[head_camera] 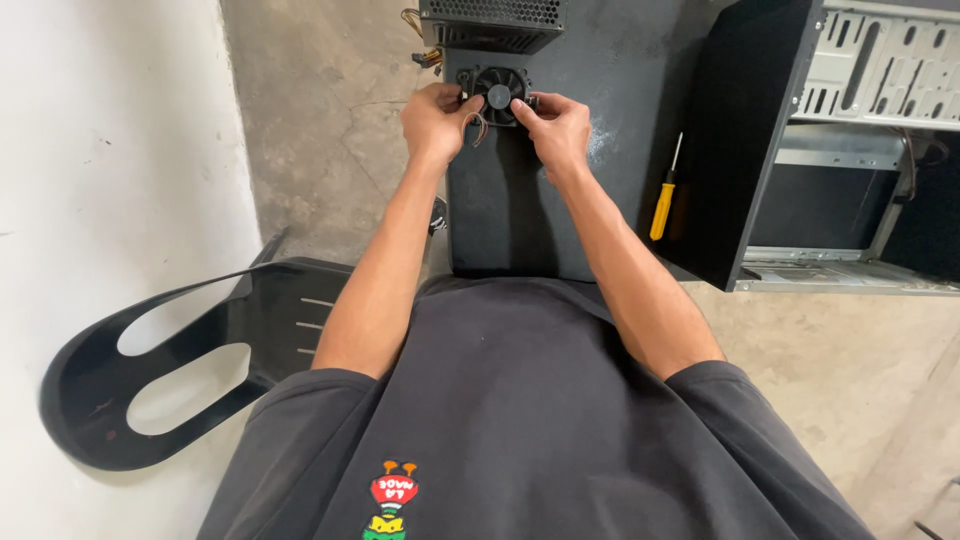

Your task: Reinstalling a CPU cooler onto a motherboard inside a computer case

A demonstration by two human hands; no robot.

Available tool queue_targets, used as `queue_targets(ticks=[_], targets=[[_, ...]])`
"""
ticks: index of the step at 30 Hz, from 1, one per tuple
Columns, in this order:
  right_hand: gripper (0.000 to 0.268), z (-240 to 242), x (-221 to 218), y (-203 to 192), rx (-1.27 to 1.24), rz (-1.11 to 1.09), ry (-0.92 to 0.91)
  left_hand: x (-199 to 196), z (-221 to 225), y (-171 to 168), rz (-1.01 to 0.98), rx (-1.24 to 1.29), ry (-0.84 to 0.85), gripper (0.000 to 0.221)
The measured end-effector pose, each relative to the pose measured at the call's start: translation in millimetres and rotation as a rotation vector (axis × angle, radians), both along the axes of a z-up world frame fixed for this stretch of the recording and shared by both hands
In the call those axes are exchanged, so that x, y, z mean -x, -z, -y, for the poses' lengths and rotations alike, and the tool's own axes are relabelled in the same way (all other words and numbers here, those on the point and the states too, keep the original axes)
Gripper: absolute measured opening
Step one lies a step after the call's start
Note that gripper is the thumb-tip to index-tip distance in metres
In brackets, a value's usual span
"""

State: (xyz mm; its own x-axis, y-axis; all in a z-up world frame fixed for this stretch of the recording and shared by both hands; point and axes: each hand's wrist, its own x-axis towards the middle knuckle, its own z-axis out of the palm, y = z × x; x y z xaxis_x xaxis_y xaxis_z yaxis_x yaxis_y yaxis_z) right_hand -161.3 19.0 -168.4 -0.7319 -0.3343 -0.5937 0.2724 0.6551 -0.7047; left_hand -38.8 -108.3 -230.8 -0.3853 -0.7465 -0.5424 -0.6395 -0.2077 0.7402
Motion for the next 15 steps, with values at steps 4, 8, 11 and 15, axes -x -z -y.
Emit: queue_targets(ticks=[4, 8, 11, 15], targets=[[0.049, 3, 5, 8, -0.025, 0.009, -0.023, 1, 7, -16, -0.024, -0.102, 0.019, 0.059], [0.041, -1, 9, 26, -0.019, -0.057, -0.081, 3, 11, -19, -0.026, -0.185, 0.024, 0.06], [0.041, 1, 9, 25, -0.003, -0.088, -0.067, 3, 12, -18, -0.023, -0.177, 0.031, 0.062], [0.045, -1, 11, 16, -0.013, -0.063, -0.071, 0, 12, -30, -0.015, -0.174, 0.025, 0.06]])
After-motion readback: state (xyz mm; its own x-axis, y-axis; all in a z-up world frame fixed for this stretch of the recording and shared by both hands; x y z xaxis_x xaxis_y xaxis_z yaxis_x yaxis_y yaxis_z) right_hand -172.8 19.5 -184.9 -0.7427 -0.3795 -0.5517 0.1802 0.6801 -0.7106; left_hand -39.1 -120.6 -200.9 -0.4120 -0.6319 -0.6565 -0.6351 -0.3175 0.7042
